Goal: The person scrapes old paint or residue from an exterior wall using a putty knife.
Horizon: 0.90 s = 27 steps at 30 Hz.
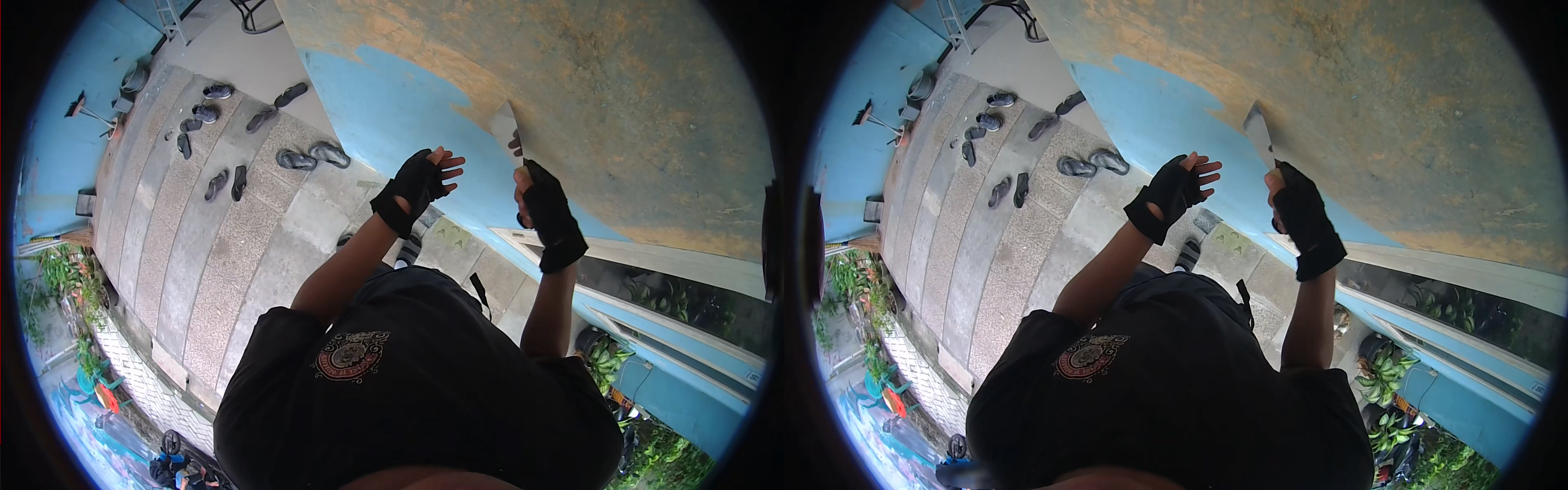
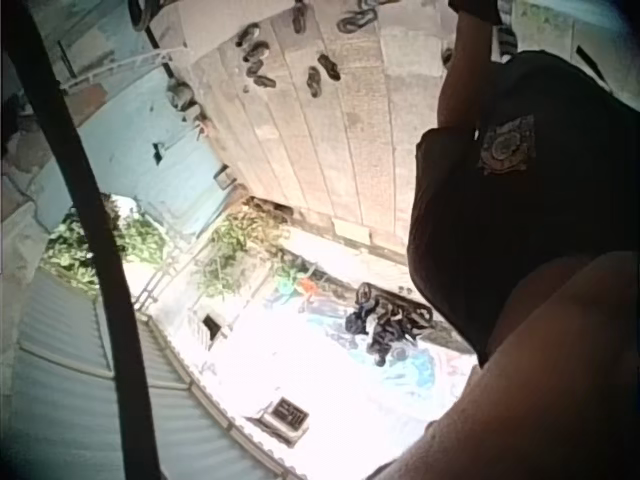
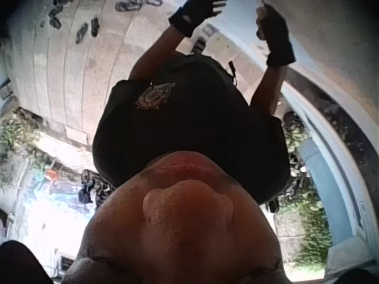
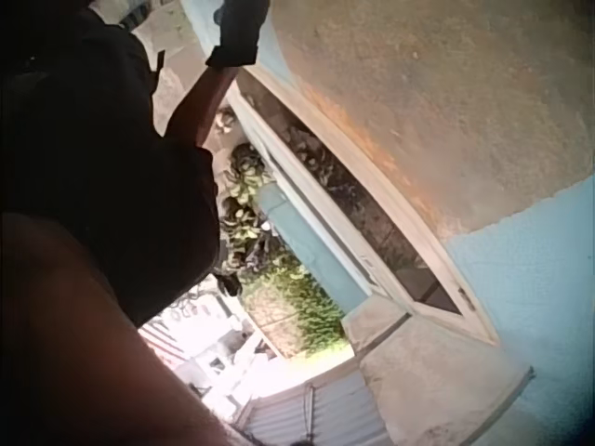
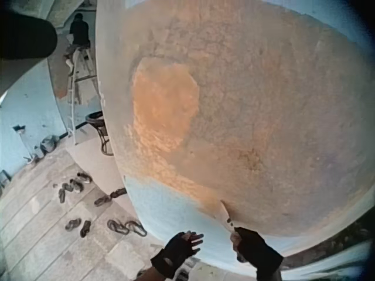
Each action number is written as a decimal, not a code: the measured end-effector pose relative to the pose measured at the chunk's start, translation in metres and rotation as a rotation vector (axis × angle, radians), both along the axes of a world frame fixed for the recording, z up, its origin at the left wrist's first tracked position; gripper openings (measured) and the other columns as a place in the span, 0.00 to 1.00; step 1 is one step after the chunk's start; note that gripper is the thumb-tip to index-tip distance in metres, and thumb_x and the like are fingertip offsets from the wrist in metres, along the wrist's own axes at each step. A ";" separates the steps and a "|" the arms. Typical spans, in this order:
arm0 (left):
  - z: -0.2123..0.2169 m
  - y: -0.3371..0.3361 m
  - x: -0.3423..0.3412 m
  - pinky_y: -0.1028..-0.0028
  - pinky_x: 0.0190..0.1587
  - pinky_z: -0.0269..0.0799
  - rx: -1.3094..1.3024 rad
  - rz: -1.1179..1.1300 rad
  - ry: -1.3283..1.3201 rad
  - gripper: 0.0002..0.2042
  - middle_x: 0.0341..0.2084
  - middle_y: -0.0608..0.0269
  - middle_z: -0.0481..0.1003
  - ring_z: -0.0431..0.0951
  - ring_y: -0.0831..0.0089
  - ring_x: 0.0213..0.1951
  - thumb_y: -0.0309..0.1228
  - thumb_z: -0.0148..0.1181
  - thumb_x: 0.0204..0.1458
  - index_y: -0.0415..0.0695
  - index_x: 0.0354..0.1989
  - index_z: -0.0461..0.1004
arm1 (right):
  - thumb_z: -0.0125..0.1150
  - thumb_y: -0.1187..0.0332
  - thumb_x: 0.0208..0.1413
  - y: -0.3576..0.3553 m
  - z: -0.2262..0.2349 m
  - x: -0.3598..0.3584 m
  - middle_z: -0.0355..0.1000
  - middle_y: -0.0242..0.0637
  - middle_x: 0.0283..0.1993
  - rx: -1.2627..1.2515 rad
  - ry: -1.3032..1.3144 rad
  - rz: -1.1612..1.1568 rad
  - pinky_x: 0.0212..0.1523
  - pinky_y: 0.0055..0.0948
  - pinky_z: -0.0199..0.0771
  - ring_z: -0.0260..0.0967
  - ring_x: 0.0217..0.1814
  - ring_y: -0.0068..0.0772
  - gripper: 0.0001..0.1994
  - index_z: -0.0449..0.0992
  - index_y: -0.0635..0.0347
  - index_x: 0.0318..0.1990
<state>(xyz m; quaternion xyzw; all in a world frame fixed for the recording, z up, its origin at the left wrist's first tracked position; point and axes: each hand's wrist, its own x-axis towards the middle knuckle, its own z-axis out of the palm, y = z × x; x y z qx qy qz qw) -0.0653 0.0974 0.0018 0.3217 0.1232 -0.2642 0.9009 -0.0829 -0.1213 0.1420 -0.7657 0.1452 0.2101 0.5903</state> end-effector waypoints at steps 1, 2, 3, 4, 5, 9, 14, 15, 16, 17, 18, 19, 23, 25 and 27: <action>0.003 0.005 -0.002 0.66 0.48 0.74 0.119 0.041 -0.047 0.18 0.49 0.54 0.77 0.77 0.66 0.49 0.45 0.58 0.60 0.45 0.48 0.68 | 0.55 0.62 0.63 -0.002 0.001 0.014 0.58 0.22 0.17 -0.031 0.019 0.058 0.13 0.18 0.54 0.52 0.12 0.13 0.16 0.72 0.56 0.55; 0.006 0.010 -0.003 0.66 0.48 0.74 0.122 0.021 -0.054 0.18 0.49 0.54 0.77 0.77 0.66 0.49 0.45 0.58 0.60 0.45 0.48 0.68 | 0.56 0.61 0.63 0.010 -0.007 0.030 0.63 0.27 0.19 -0.111 -0.021 0.093 0.17 0.22 0.60 0.59 0.15 0.19 0.17 0.72 0.57 0.55; 0.006 0.015 -0.004 0.66 0.48 0.74 0.178 0.081 -0.074 0.16 0.48 0.53 0.77 0.77 0.65 0.49 0.43 0.57 0.60 0.44 0.47 0.69 | 0.56 0.60 0.62 0.028 -0.021 0.046 0.68 0.32 0.22 -0.189 -0.058 0.131 0.21 0.26 0.67 0.66 0.18 0.25 0.17 0.73 0.58 0.55; 0.007 0.019 -0.005 0.66 0.47 0.75 0.233 0.141 -0.096 0.14 0.46 0.53 0.77 0.77 0.65 0.48 0.41 0.57 0.61 0.43 0.46 0.69 | 0.56 0.59 0.62 0.051 -0.058 0.062 0.73 0.38 0.27 -0.260 -0.239 0.206 0.29 0.31 0.70 0.71 0.26 0.33 0.18 0.73 0.59 0.55; 0.006 0.022 -0.007 0.66 0.47 0.75 0.234 0.121 -0.099 0.14 0.46 0.53 0.77 0.77 0.65 0.48 0.41 0.57 0.61 0.43 0.46 0.69 | 0.56 0.58 0.62 0.074 -0.090 0.068 0.77 0.44 0.33 -0.336 -0.415 0.280 0.37 0.36 0.74 0.76 0.34 0.41 0.19 0.73 0.60 0.55; 0.011 0.060 -0.015 0.75 0.34 0.76 0.493 0.120 -0.015 0.09 0.27 0.63 0.75 0.78 0.75 0.30 0.35 0.58 0.59 0.42 0.38 0.73 | 0.55 0.57 0.62 0.110 -0.092 0.029 0.77 0.47 0.40 -0.298 -0.386 0.314 0.46 0.39 0.71 0.75 0.44 0.46 0.19 0.74 0.61 0.53; 0.000 0.128 -0.021 0.79 0.24 0.68 0.548 0.038 -0.211 0.08 0.20 0.69 0.71 0.70 0.81 0.19 0.32 0.58 0.59 0.40 0.37 0.75 | 0.57 0.60 0.63 0.061 -0.019 -0.008 0.61 0.22 0.20 -0.036 0.017 -0.024 0.12 0.20 0.53 0.54 0.13 0.14 0.20 0.70 0.57 0.60; -0.001 0.137 -0.023 0.79 0.22 0.66 0.553 0.024 -0.224 0.08 0.19 0.70 0.69 0.68 0.81 0.18 0.32 0.58 0.59 0.40 0.37 0.74 | 0.57 0.60 0.64 0.055 -0.009 -0.001 0.60 0.22 0.19 -0.101 0.024 -0.073 0.12 0.20 0.53 0.53 0.13 0.14 0.20 0.70 0.57 0.60; 0.011 0.140 -0.022 0.79 0.20 0.63 0.538 0.021 -0.156 0.07 0.17 0.72 0.66 0.64 0.83 0.17 0.32 0.58 0.59 0.41 0.37 0.75 | 0.56 0.60 0.64 0.060 -0.004 0.006 0.61 0.23 0.19 -0.079 -0.030 -0.113 0.12 0.20 0.53 0.53 0.13 0.14 0.19 0.71 0.57 0.58; 0.012 0.143 -0.025 0.79 0.20 0.63 0.540 0.004 -0.163 0.07 0.17 0.72 0.66 0.64 0.83 0.17 0.32 0.58 0.59 0.41 0.37 0.75 | 0.56 0.60 0.64 0.066 -0.001 0.013 0.62 0.23 0.19 -0.058 -0.085 -0.153 0.12 0.20 0.53 0.54 0.13 0.14 0.18 0.71 0.57 0.57; 0.013 0.145 -0.027 0.79 0.20 0.59 0.508 -0.006 -0.177 0.07 0.16 0.74 0.63 0.60 0.84 0.16 0.33 0.58 0.59 0.42 0.38 0.74 | 0.56 0.59 0.64 0.081 -0.014 0.023 0.62 0.25 0.20 -0.037 -0.130 -0.098 0.13 0.21 0.55 0.55 0.14 0.15 0.17 0.72 0.57 0.56; 0.015 0.148 -0.029 0.79 0.20 0.55 0.473 -0.022 -0.190 0.07 0.14 0.76 0.60 0.56 0.85 0.15 0.34 0.58 0.59 0.43 0.38 0.73 | 0.56 0.59 0.64 0.097 -0.037 0.030 0.63 0.26 0.20 -0.019 -0.174 -0.047 0.14 0.21 0.57 0.56 0.14 0.16 0.17 0.72 0.57 0.54; 0.024 0.162 -0.040 0.80 0.19 0.53 0.477 -0.126 -0.218 0.08 0.14 0.76 0.59 0.54 0.85 0.14 0.35 0.58 0.59 0.44 0.38 0.73 | 0.55 0.61 0.63 0.155 -0.095 0.004 0.65 0.26 0.21 -0.322 -0.256 0.243 0.17 0.22 0.60 0.59 0.16 0.17 0.16 0.72 0.59 0.54; 0.024 0.169 -0.044 0.80 0.17 0.56 0.409 -0.142 -0.228 0.07 0.13 0.75 0.61 0.60 0.85 0.14 0.34 0.56 0.59 0.45 0.36 0.76 | 0.55 0.60 0.64 0.167 -0.090 -0.026 0.65 0.26 0.22 0.025 0.050 0.117 0.17 0.21 0.61 0.59 0.16 0.17 0.16 0.72 0.58 0.54; 0.022 0.171 -0.047 0.81 0.17 0.55 0.433 -0.157 -0.249 0.06 0.13 0.76 0.61 0.59 0.85 0.14 0.33 0.57 0.59 0.45 0.36 0.75 | 0.55 0.61 0.64 0.173 -0.094 -0.052 0.65 0.26 0.21 -0.019 -0.003 0.085 0.17 0.21 0.60 0.59 0.15 0.17 0.17 0.71 0.59 0.55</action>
